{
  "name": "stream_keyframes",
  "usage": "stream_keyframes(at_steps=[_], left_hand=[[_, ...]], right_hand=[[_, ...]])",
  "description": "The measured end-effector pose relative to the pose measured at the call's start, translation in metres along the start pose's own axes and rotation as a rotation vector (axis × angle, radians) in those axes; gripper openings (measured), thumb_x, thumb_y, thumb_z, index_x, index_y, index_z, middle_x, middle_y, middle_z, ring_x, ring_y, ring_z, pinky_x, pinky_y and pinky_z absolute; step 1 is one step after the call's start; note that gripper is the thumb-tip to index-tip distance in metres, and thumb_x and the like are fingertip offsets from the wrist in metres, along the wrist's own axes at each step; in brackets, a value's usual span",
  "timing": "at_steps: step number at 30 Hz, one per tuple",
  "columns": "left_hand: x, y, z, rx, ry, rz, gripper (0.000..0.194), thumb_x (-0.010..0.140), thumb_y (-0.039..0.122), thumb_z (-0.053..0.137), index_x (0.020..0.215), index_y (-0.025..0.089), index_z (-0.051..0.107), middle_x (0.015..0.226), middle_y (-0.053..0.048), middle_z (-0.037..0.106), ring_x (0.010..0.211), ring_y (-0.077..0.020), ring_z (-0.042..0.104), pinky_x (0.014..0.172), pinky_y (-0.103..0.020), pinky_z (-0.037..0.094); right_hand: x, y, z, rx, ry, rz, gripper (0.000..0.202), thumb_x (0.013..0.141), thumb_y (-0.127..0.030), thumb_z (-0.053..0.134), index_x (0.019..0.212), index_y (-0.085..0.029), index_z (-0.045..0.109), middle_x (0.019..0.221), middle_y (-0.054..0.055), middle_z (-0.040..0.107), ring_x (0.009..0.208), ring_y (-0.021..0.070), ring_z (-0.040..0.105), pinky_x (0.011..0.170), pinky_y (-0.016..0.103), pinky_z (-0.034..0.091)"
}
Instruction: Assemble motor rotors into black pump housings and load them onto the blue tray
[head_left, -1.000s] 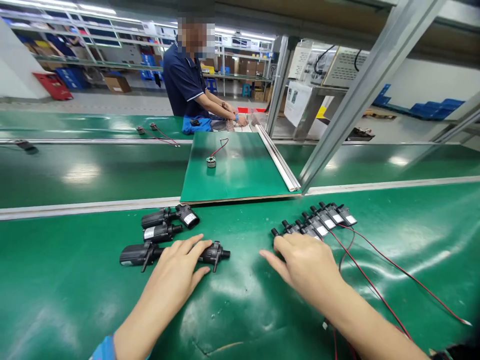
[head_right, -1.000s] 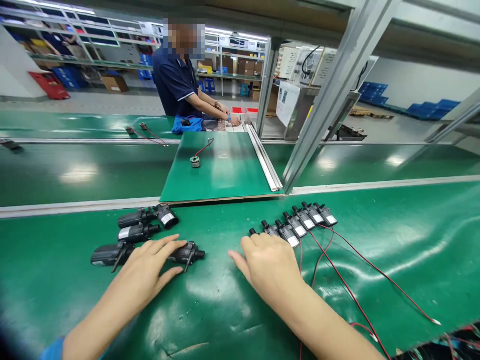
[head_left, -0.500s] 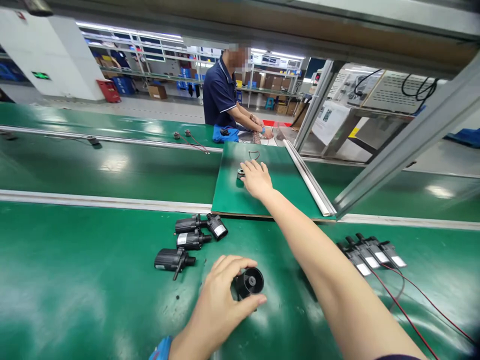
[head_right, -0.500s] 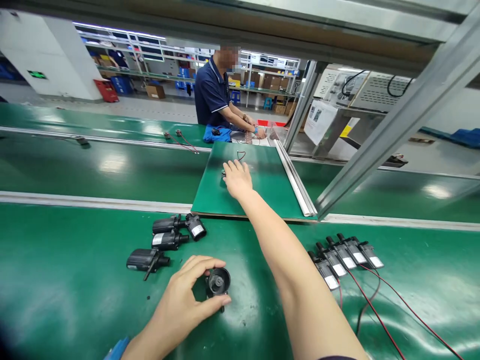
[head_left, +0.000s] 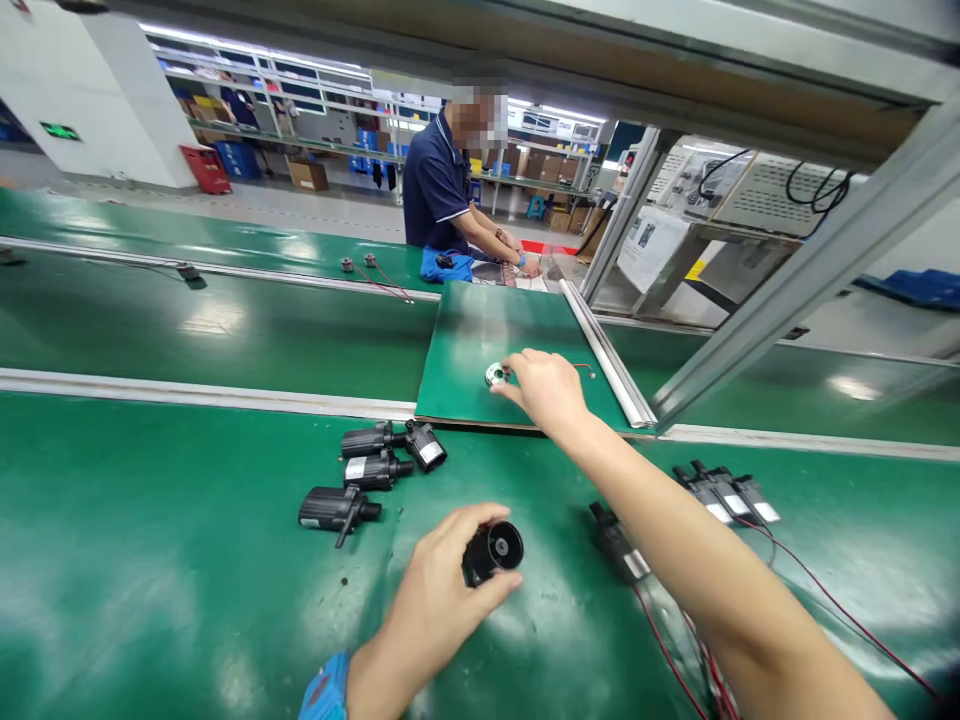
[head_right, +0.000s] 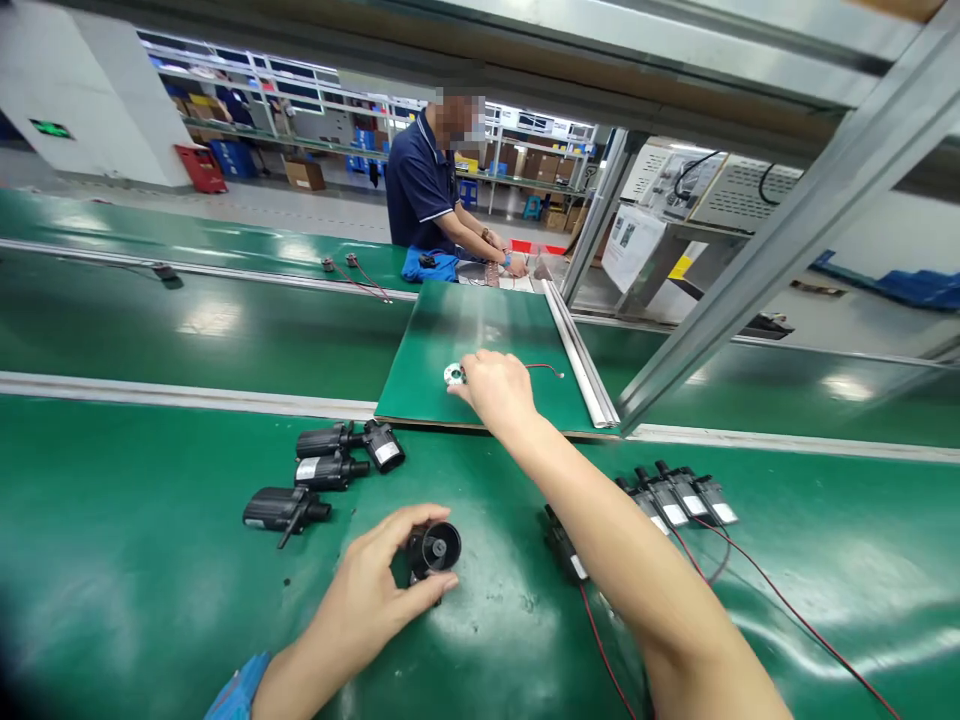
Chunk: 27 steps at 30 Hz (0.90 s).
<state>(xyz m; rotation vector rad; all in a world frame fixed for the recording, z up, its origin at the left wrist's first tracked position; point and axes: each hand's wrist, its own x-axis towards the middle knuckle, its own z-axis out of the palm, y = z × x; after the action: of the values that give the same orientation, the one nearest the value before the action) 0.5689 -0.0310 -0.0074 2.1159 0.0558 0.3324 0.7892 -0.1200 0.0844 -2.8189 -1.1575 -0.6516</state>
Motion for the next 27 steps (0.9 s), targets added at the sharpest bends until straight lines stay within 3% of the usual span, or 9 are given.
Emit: stream_keyframes(at_steps=[2,5,7,9,14,20,27], left_hand=[[-0.003,-0.001,0.006,-0.027,0.006,0.000,0.056,0.074,0.023,0.081,0.124,0.030,0.058,0.116,0.001,0.073,0.106,-0.0202,0.070,0.094,-0.032,0.055],[-0.009,0.002,0.016,-0.039,-0.021,0.041,0.065,0.074,0.028,0.084,0.129,0.034,0.050,0.115,0.003,0.075,0.108,-0.0192,0.071,0.093,-0.031,0.055],[-0.013,0.005,0.025,-0.033,-0.050,0.095,0.071,0.074,0.029,0.085,0.132,0.036,0.045,0.114,0.005,0.075,0.107,-0.0183,0.072,0.093,-0.030,0.056],[-0.017,0.009,0.032,-0.035,-0.082,0.151,0.076,0.073,0.026,0.085,0.134,0.038,0.041,0.115,0.006,0.076,0.107,-0.0171,0.072,0.094,-0.029,0.056],[-0.021,0.015,0.044,-0.034,-0.154,0.245,0.089,0.069,0.010,0.084,0.139,0.041,0.036,0.116,0.008,0.076,0.106,-0.0141,0.073,0.096,-0.024,0.055],[-0.022,0.015,0.042,0.011,-0.172,0.251,0.089,0.070,0.011,0.083,0.140,0.037,0.035,0.117,0.005,0.077,0.106,-0.0153,0.073,0.097,-0.025,0.056],[-0.026,0.012,0.044,0.107,-0.147,0.380,0.074,0.081,0.032,0.079,0.142,0.031,0.037,0.116,-0.001,0.077,0.105,-0.0186,0.074,0.094,-0.029,0.059]], right_hand=[[-0.058,0.009,-0.032,-0.016,0.120,-0.124,0.036,0.089,-0.051,0.069,0.106,-0.019,0.070,0.087,0.005,0.070,0.088,0.0234,0.062,0.077,0.036,0.034],[-0.144,0.015,-0.071,0.106,0.246,-0.198,0.035,0.089,-0.051,0.069,0.104,-0.019,0.069,0.077,0.001,0.068,0.076,0.0193,0.057,0.077,0.036,0.031],[-0.188,0.013,-0.083,0.218,0.257,-0.194,0.036,0.089,-0.050,0.069,0.107,-0.019,0.068,0.076,0.000,0.067,0.071,0.0168,0.054,0.076,0.036,0.030],[-0.216,0.008,-0.084,0.319,0.228,-0.180,0.038,0.088,-0.051,0.070,0.108,-0.020,0.068,0.075,-0.001,0.065,0.070,0.0159,0.052,0.077,0.035,0.029],[-0.231,-0.002,-0.069,0.430,0.117,-0.165,0.042,0.085,-0.058,0.069,0.110,-0.024,0.069,0.072,-0.003,0.061,0.069,0.0160,0.050,0.080,0.035,0.029],[-0.233,0.004,-0.067,0.467,0.057,-0.148,0.042,0.081,-0.055,0.075,0.108,-0.023,0.068,0.071,-0.004,0.060,0.070,0.0162,0.050,0.083,0.036,0.029],[-0.236,0.001,-0.070,0.379,-0.057,-0.149,0.040,0.081,-0.056,0.075,0.101,-0.022,0.069,0.072,-0.004,0.060,0.071,0.0171,0.049,0.083,0.037,0.030]])
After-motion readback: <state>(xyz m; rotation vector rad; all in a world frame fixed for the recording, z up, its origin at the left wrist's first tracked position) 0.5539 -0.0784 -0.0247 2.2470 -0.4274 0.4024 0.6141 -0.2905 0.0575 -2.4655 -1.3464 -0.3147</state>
